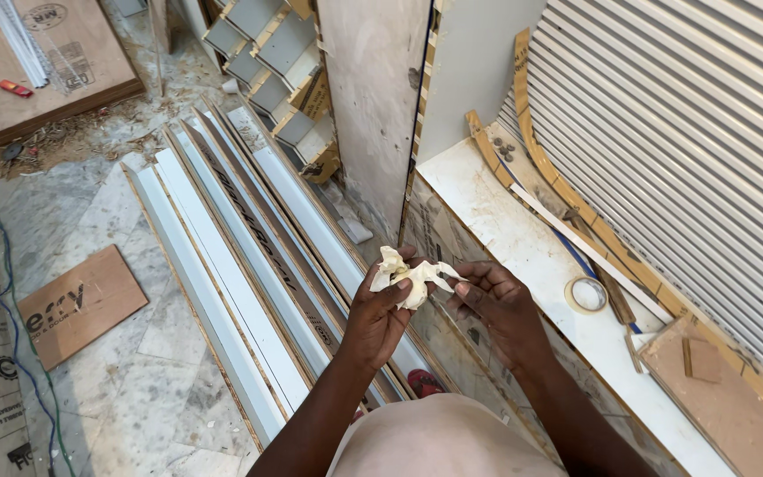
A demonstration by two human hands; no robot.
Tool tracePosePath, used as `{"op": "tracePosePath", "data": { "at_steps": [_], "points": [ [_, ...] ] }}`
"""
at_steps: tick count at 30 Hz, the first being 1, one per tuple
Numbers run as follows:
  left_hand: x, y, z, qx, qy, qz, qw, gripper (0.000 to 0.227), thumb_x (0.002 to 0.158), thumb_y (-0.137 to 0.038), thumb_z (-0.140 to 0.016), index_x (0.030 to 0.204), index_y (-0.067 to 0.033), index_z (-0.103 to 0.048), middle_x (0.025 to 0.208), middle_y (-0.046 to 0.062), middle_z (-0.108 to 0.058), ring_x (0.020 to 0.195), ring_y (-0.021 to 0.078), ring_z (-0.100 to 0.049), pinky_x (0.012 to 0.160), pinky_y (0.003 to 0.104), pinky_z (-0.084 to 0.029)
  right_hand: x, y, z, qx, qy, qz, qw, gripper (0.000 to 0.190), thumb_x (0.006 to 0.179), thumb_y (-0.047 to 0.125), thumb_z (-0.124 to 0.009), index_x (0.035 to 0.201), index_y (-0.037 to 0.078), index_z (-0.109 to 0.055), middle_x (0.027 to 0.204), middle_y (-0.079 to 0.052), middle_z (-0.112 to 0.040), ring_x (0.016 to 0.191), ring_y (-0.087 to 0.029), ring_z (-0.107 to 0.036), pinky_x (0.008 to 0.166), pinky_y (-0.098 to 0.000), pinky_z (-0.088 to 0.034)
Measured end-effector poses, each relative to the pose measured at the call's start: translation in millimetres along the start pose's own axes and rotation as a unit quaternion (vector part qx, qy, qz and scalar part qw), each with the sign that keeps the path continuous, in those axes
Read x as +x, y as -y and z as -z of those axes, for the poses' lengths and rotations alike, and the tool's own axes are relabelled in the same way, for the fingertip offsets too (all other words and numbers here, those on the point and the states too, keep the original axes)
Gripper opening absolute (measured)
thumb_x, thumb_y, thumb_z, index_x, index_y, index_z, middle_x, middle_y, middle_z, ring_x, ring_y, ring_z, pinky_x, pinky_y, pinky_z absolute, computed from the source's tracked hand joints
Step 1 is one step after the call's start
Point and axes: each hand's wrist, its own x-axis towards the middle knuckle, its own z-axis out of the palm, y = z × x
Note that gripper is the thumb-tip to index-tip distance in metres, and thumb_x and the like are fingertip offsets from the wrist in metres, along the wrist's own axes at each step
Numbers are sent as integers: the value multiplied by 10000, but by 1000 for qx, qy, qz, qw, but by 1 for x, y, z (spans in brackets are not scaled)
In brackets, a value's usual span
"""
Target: The person applies a white putty-like substance to the edges and seams of a wooden frame using their fingers. They smooth the material along the joints and corners, occasionally picking up more putty from a lump held in the other hand.
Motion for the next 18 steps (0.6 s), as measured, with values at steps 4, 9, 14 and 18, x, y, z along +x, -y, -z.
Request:
{"op": "tracePosePath", "data": {
  "at_steps": [4, 9, 14, 18],
  "points": [
    [7, -4, -8, 1, 24, -11, 1000, 575, 906, 16, -670, 1436, 62, -452, 1405, 235, -564, 1343, 336, -571, 1148, 450, -475, 13, -5, 4, -8, 12, 52, 999, 286, 980, 180, -709, 1183, -15, -660, 956, -90, -723, 833, -143, -663, 733, -302, -533],
    [10, -7, -22, 8, 40, 15, 999, 723, 781, -23, -662, 1452, 114, -430, 1468, 267, -535, 1419, 367, -517, 1216, 460, -394, 38, -1, 9, -21, 2, 21, 1000, 213, 984, 184, -686, 1079, -5, -663, 882, -66, -716, 785, -141, -686, 683, -281, -519],
    [19, -5, -29, -27, 63, 0, 998, 797, 747, -60, -694, 1475, 111, -417, 1560, 251, -463, 1470, 346, -431, 1251, 457, -335, 50, -9, -5, 3, 27, 36, 999, 172, 967, 111, -704, 1094, 23, -629, 872, -24, -662, 746, -72, -610, 627, -228, -474],
    [26, -3, -33, -47, 64, -29, 996, 805, 746, -74, -705, 1474, 117, -419, 1596, 244, -431, 1506, 368, -365, 1263, 460, -307, 60, -17, -15, 71, 48, 14, 996, 174, 966, 111, -677, 1091, 32, -585, 886, -20, -672, 726, -67, -609, 601, -231, -471]
  ]
}}
